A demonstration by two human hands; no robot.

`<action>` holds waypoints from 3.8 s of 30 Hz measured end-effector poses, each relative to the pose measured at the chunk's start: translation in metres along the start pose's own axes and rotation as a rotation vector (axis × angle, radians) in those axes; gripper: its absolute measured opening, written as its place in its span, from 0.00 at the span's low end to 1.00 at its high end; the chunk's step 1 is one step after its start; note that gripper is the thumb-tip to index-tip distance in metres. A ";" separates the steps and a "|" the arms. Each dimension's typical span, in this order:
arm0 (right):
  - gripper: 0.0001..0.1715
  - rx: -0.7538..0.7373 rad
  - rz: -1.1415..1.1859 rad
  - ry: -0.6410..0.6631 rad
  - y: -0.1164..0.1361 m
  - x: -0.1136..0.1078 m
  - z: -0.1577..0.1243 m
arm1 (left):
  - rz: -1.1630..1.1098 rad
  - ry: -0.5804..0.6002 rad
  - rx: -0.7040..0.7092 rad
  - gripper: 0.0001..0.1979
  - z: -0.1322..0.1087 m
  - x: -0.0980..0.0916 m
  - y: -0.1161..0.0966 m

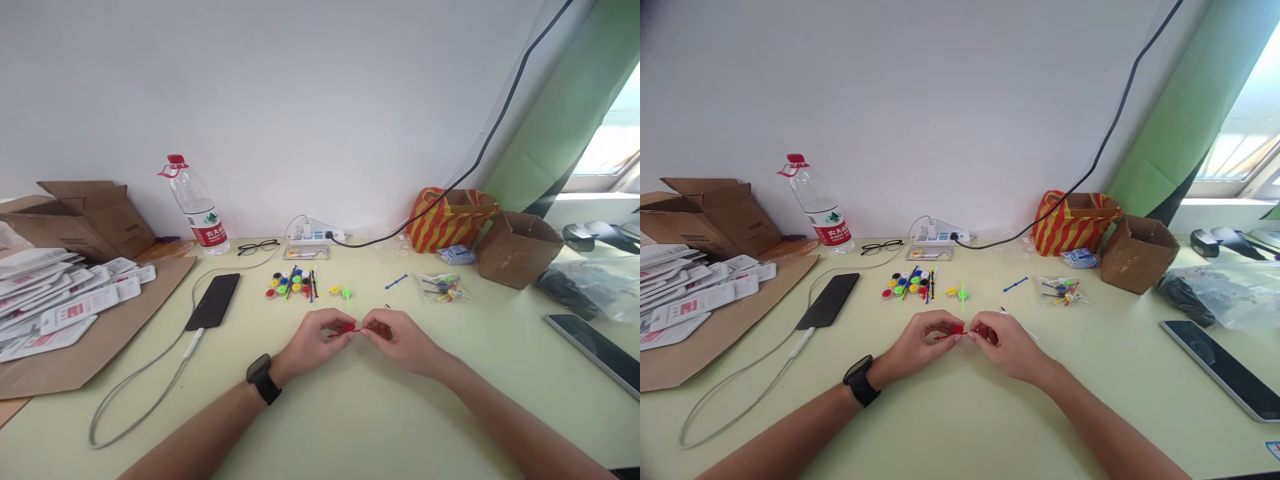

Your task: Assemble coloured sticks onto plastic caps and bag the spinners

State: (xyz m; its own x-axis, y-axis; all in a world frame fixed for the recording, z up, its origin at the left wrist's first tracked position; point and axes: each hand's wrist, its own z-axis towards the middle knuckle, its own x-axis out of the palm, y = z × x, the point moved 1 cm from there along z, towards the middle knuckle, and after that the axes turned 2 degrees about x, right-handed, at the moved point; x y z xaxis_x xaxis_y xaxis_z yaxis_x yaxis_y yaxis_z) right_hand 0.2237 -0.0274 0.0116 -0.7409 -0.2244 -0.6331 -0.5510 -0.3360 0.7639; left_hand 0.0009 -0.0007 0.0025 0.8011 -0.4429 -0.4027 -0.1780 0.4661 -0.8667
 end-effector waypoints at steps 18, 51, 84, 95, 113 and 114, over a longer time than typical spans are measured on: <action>0.11 -0.313 -0.256 -0.105 -0.001 -0.002 -0.002 | 0.340 0.005 0.220 0.10 -0.003 -0.002 -0.006; 0.39 -0.195 0.108 -0.191 -0.005 0.003 -0.005 | -0.450 -0.025 -0.196 0.17 0.008 -0.012 0.003; 0.24 -0.050 0.074 -0.045 -0.004 -0.004 0.002 | -0.445 -0.379 -0.213 0.16 0.014 -0.018 0.019; 0.23 -0.047 0.054 -0.033 -0.004 -0.005 0.001 | -0.312 -0.344 -0.290 0.16 0.013 -0.016 0.029; 0.21 0.144 -0.149 -0.228 -0.052 -0.070 0.013 | 0.057 -0.178 -0.069 0.13 0.005 -0.004 0.018; 0.20 0.144 -0.171 -0.182 -0.054 -0.069 0.012 | 0.124 -0.170 -0.050 0.10 0.005 -0.004 0.017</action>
State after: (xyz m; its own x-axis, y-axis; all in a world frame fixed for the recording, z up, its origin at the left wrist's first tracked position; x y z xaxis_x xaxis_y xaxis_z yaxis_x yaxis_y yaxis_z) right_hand 0.3000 0.0173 0.0152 -0.6824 -0.0034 -0.7310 -0.7129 -0.2182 0.6665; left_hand -0.0029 0.0125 -0.0089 0.8553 -0.2472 -0.4554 -0.3057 0.4688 -0.8287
